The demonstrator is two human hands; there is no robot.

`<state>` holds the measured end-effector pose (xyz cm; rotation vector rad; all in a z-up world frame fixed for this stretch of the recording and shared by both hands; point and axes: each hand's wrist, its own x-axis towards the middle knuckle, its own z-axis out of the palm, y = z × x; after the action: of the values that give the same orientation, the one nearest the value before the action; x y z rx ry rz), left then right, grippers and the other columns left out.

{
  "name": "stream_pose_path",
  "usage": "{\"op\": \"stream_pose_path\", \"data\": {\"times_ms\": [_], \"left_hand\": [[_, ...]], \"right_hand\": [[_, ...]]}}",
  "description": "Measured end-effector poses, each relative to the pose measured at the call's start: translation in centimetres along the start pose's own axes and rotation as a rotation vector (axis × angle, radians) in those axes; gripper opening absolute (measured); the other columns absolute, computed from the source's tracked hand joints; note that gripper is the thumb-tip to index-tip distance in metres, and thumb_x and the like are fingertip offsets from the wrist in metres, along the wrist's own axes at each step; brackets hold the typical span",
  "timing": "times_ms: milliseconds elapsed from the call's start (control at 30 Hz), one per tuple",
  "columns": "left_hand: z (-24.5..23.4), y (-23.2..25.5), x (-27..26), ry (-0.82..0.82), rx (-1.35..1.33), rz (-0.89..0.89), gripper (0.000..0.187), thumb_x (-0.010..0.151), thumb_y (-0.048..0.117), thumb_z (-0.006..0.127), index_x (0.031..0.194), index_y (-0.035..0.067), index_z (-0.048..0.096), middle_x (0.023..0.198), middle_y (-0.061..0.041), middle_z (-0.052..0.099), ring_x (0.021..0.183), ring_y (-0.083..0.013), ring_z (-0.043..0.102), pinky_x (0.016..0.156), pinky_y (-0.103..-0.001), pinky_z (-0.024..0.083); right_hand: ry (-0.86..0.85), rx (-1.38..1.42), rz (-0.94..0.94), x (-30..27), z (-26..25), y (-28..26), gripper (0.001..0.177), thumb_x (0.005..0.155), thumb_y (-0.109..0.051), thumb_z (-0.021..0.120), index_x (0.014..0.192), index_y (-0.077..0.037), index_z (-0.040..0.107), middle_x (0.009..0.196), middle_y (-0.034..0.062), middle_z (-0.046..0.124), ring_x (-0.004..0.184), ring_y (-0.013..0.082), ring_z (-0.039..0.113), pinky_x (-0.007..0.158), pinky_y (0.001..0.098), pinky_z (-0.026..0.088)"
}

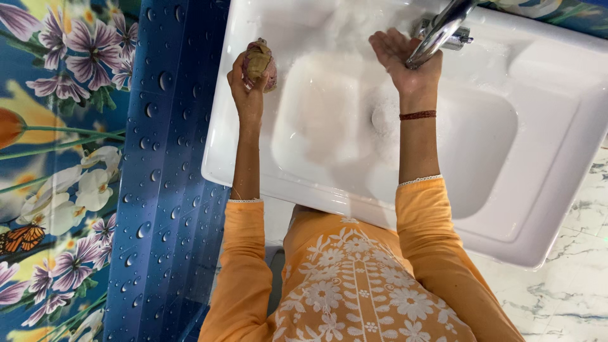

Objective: The person washes their hands and a small cloth in a sink under running water from a faucet.

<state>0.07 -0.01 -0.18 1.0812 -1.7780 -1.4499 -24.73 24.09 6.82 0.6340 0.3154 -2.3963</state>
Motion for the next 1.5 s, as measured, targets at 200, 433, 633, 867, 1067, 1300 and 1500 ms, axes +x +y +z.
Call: {"op": "stream_pose_path", "data": {"times_ms": [200,433,633,867,1067,1300,1500], "left_hand": [[-0.2,0.1,0.1,0.014,-0.018,0.016,0.062,0.089,0.009,0.081,0.144,0.019,0.053,0.136,-0.011,0.045,0.133,-0.0270,0.050,0.116,-0.042,0.049],[0.6,1.1,-0.1,-0.018,-0.073,0.019,0.062,0.090,0.009,0.080,0.145,0.018,0.053,0.136,-0.011,0.044,0.133,-0.0266,0.049,0.117,-0.043,0.049],[0.9,0.9,-0.3,0.010,-0.089,0.103,0.062,0.089,0.012,0.084,0.145,0.017,0.056,0.138,-0.012,0.045,0.134,-0.0289,0.048,0.117,-0.044,0.046],[0.7,1.5,-0.3,0.026,-0.064,0.117,0.062,0.090,0.009,0.081,0.146,0.018,0.055,0.138,-0.013,0.046,0.132,-0.0283,0.049,0.116,-0.043,0.046],[0.4,2.5,-0.4,0.036,-0.072,0.090,0.064,0.088,0.004,0.081,0.145,0.019,0.054,0.138,-0.011,0.046,0.133,-0.0264,0.049,0.115,-0.041,0.048],[0.5,2.6,-0.2,0.044,-0.030,0.067,0.065,0.087,0.005,0.082,0.145,0.019,0.055,0.136,-0.010,0.046,0.130,-0.0262,0.050,0.113,-0.041,0.051],[1.9,1.8,0.3,0.013,-0.115,0.150,0.065,0.090,-0.002,0.081,0.146,0.019,0.055,0.138,-0.011,0.044,0.134,-0.0265,0.048,0.116,-0.040,0.051]], "right_hand": [[0.047,-0.090,0.016,0.1,0.5,0.2,0.042,0.103,-0.027,0.035,0.100,0.013,0.045,0.142,0.0442,0.037,0.144,0.0620,0.028,0.117,0.0726,0.031],[-0.039,-0.052,0.099,1.3,-0.9,-0.4,0.034,0.103,-0.027,0.038,0.091,0.005,0.037,0.138,0.0469,0.045,0.140,0.0579,0.038,0.120,0.0726,0.035],[-0.114,-0.217,0.115,1.0,-1.0,-0.8,0.059,0.101,-0.034,0.038,0.117,0.022,0.045,0.139,0.0439,0.046,0.138,0.0562,0.041,0.123,0.0645,0.037],[-0.127,-0.215,0.068,1.2,-0.9,-1.2,0.054,0.103,-0.029,0.042,0.106,0.024,0.053,0.135,0.0452,0.052,0.137,0.0545,0.047,0.121,0.0611,0.038],[-0.162,-0.188,0.099,0.7,-0.7,-1.0,0.047,0.105,-0.027,0.041,0.092,0.016,0.055,0.135,0.0502,0.055,0.139,0.0599,0.048,0.121,0.0644,0.036],[-0.066,-0.219,0.085,2.0,-1.8,-1.4,0.055,0.103,-0.034,0.041,0.092,0.018,0.053,0.137,0.0467,0.048,0.138,0.0574,0.043,0.124,0.0677,0.036],[-0.100,-0.235,0.062,2.7,-2.7,-1.5,0.065,0.102,-0.038,0.038,0.102,0.025,0.057,0.136,0.0439,0.049,0.137,0.0547,0.046,0.123,0.0622,0.037]]}}
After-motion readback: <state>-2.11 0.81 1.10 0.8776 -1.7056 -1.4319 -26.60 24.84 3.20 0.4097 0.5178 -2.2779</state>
